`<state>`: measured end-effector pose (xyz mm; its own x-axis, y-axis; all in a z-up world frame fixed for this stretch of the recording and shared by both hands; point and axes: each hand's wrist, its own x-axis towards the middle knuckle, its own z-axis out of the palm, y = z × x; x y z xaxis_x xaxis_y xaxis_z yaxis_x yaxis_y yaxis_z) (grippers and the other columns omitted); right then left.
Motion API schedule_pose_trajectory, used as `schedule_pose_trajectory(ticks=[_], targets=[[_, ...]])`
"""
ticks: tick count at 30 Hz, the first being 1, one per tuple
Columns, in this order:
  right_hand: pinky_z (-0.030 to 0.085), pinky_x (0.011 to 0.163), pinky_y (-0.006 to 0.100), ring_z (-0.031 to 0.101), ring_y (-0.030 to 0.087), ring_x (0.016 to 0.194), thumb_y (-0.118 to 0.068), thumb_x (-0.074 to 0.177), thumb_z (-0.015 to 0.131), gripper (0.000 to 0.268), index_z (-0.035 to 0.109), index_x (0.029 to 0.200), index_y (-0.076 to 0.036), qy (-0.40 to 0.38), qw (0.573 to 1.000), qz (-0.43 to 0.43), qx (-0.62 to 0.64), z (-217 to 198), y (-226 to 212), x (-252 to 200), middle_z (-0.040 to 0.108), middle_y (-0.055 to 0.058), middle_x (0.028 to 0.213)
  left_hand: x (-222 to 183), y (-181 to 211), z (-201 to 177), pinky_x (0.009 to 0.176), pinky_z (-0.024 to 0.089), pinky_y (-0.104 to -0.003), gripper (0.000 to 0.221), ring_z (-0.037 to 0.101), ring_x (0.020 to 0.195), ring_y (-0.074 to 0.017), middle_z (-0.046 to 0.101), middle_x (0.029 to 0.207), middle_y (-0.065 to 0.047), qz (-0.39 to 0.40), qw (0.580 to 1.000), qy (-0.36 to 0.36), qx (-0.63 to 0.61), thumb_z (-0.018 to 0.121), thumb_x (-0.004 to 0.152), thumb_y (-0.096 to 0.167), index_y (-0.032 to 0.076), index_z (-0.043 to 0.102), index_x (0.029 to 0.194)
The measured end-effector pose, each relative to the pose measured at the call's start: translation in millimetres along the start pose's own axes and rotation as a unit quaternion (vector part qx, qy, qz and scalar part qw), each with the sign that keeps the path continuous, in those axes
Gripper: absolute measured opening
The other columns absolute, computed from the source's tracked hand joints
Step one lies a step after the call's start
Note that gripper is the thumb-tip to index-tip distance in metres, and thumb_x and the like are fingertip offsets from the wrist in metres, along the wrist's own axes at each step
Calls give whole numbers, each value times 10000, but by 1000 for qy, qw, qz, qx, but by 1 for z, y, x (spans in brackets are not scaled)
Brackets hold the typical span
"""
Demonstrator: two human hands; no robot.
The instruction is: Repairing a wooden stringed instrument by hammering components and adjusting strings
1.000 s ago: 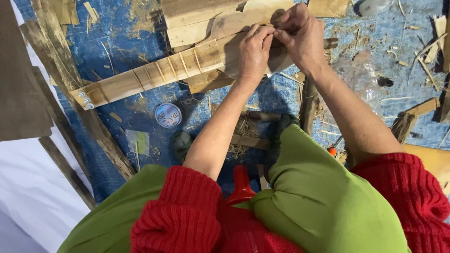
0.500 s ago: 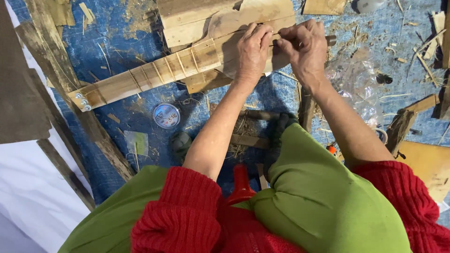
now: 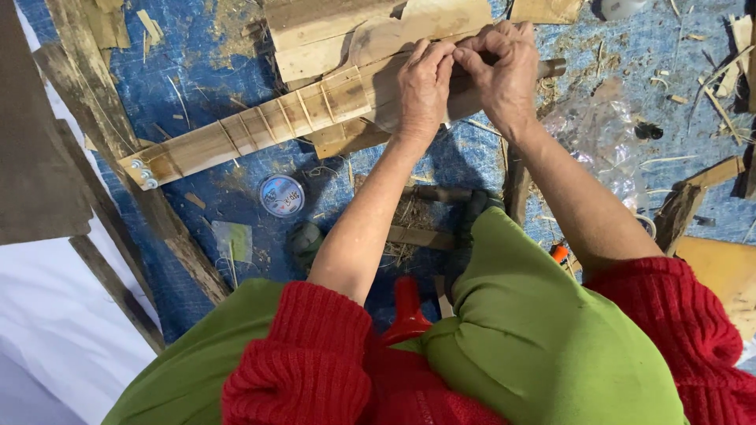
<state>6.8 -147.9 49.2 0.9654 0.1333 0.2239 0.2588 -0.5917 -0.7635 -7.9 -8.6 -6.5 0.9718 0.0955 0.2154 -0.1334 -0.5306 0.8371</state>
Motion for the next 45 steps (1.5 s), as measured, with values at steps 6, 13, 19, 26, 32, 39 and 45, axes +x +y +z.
schedule_pose_trajectory(ticks=[6,13,19,26,32,39,45], targets=[[443,746,388,450,272,960,-63,1028,743,98,648,1003,-63,-3,995,-34,-92,0,-4,-4,547,113,990,7,12,-8,763,581,-329,177,689,812,-202,663,937,-35,11,1000,17,-23,699,895,-35,101,649,997],[483,769,253,529,107,860,-176,1144,594,87,562,1064,-161,-81,952,132,264,-38,-7,-9,570,-14,985,0,-26,22,776,525,-255,477,607,626,-32,658,854,138,-83,996,-16,-6,742,993,97,384,560,1327],[567,804,246,668,134,882,-94,1140,630,33,604,1121,-89,-229,925,107,282,-39,-4,3,684,58,981,14,18,-21,628,516,-318,415,629,622,-122,587,720,84,-33,998,-32,-38,725,929,43,305,542,1195],[602,861,302,654,161,953,-63,1139,635,70,595,1090,-91,-200,946,61,248,-41,-15,0,627,62,1110,7,17,-18,481,576,-183,367,613,568,-42,583,735,110,-25,998,-36,-52,675,985,30,303,551,1195],[665,845,290,731,144,885,-125,1125,619,31,631,1132,-97,-299,889,114,329,-41,-15,2,714,63,1009,7,28,-28,487,590,-171,410,644,589,-45,585,740,69,-24,990,-46,-129,642,955,-56,267,559,1193],[584,826,246,659,128,839,-70,1143,667,71,631,1089,-41,-229,931,103,265,-44,2,-8,671,60,933,-2,8,-14,681,640,-270,197,722,775,-118,702,855,28,-8,997,-67,-48,697,940,81,222,666,1075],[563,819,259,635,122,872,-105,1143,696,93,641,1090,-53,-191,936,99,279,-49,22,-16,658,48,965,-7,2,-20,895,635,-358,101,658,944,-127,666,944,-8,37,994,-88,45,665,942,41,126,688,991]])
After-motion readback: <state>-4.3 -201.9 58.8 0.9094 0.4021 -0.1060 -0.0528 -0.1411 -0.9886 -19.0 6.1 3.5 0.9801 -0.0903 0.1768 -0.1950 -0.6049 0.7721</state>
